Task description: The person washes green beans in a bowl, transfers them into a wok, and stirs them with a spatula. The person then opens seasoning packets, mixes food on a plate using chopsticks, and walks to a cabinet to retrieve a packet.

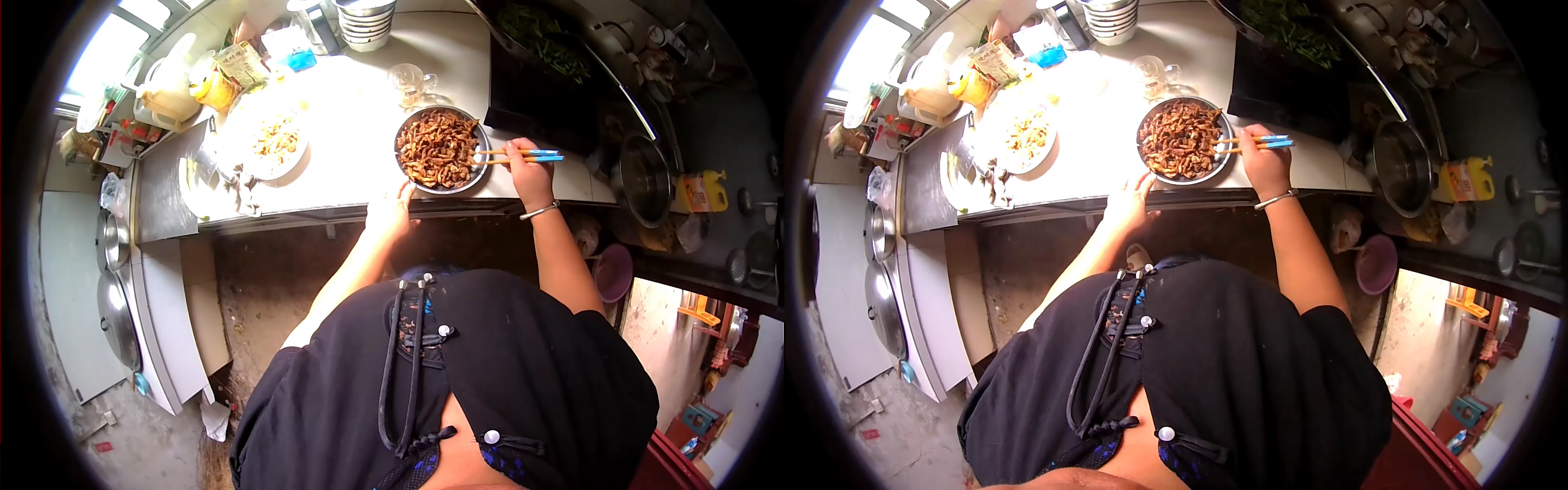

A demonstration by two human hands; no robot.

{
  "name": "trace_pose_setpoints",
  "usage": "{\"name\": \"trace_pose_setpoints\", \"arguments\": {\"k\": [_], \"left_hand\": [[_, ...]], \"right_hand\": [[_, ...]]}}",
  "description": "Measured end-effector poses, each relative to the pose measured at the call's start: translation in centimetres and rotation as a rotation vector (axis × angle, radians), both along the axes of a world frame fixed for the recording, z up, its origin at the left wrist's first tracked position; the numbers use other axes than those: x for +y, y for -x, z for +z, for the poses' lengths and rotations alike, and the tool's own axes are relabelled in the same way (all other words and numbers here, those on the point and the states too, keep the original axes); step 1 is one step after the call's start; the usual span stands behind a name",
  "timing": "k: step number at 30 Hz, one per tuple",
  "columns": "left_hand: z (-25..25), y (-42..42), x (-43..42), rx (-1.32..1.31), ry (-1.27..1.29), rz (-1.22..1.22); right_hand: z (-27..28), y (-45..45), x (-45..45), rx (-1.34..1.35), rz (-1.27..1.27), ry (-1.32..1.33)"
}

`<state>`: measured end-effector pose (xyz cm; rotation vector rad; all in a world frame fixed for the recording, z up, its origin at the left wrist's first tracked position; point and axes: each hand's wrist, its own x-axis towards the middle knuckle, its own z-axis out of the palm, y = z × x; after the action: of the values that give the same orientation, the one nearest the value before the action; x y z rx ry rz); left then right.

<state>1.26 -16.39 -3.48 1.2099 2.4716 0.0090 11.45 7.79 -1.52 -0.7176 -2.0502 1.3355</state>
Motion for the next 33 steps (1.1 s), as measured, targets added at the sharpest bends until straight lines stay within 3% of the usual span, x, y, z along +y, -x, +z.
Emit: {"name": "trace_pose_setpoints", "arguments": {"k": [2,5,9,13,18,23,25,26,30,33], "left_hand": [[0.0,0.1,0.0,-0.002,0.011,-0.01],[-0.2,0.0,0.1,0.003,0.008,-0.006],[-0.2,-0.1,0.0,0.005,-0.014,-0.004],[-0.3,0.0,0.0,-0.023,-0.029,0.012],[-0.4,-0.1,0.0,0.008,-0.035,0.011],[0.0,-0.2,0.0,0.018,-0.019,0.017],[0.0,-0.2,-0.1,0.002,-0.035,0.018],[0.0,-0.3,-0.2,0.0,-0.033,0.02],[-0.2,0.0,-0.3,-0.008,-0.055,0.005],[-0.5,0.4,-0.4,-0.063,-0.112,0.015]], "right_hand": [[-1.1,-0.5,-0.1,-0.089,-0.011,-0.038],[-2.3,0.0,-2.2,0.028,-0.063,0.49],[-3.7,2.1,-3.6,0.215,-0.023,0.563],[-1.3,3.3,-2.1,0.156,0.063,0.298],[-1.6,5.1,1.7,0.095,-0.096,0.11],[-4.4,5.5,0.8,0.022,-0.086,0.316],[-5.2,4.8,-0.1,0.023,0.02,0.213],[-5.3,4.3,0.0,-0.028,0.057,0.038],[0.2,2.0,-0.8,-0.067,0.068,-0.229],[4.3,0.9,-1.7,0.008,0.144,-0.28]]}}
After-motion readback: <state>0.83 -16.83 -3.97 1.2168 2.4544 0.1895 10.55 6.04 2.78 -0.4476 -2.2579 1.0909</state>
